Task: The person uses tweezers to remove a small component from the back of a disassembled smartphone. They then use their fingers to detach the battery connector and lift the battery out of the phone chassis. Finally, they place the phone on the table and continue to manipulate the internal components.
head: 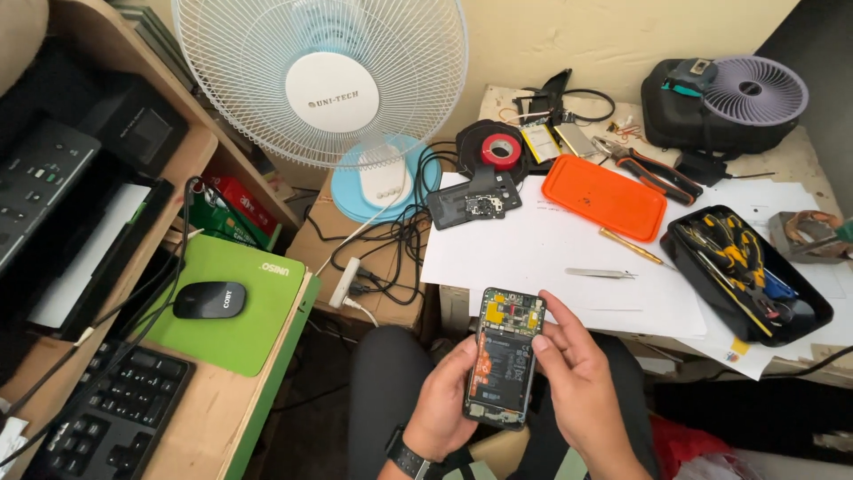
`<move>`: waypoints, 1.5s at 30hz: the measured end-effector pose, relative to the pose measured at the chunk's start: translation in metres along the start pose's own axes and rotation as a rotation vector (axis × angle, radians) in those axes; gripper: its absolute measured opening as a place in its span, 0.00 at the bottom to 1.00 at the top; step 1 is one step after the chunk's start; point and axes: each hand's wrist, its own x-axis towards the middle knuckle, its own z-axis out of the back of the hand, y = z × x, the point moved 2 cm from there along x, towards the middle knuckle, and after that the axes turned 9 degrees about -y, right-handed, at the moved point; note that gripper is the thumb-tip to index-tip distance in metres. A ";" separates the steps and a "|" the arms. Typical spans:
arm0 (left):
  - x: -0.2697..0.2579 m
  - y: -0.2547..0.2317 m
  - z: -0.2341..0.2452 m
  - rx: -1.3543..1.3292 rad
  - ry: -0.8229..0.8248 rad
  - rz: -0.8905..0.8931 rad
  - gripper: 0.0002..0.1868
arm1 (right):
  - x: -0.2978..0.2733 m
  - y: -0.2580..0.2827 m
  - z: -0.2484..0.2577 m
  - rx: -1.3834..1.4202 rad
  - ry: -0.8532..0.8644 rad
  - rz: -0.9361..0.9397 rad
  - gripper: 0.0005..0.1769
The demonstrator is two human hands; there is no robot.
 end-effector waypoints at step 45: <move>-0.002 -0.021 -0.015 0.369 -0.121 -0.219 0.17 | -0.018 0.017 0.000 -0.189 0.018 0.147 0.34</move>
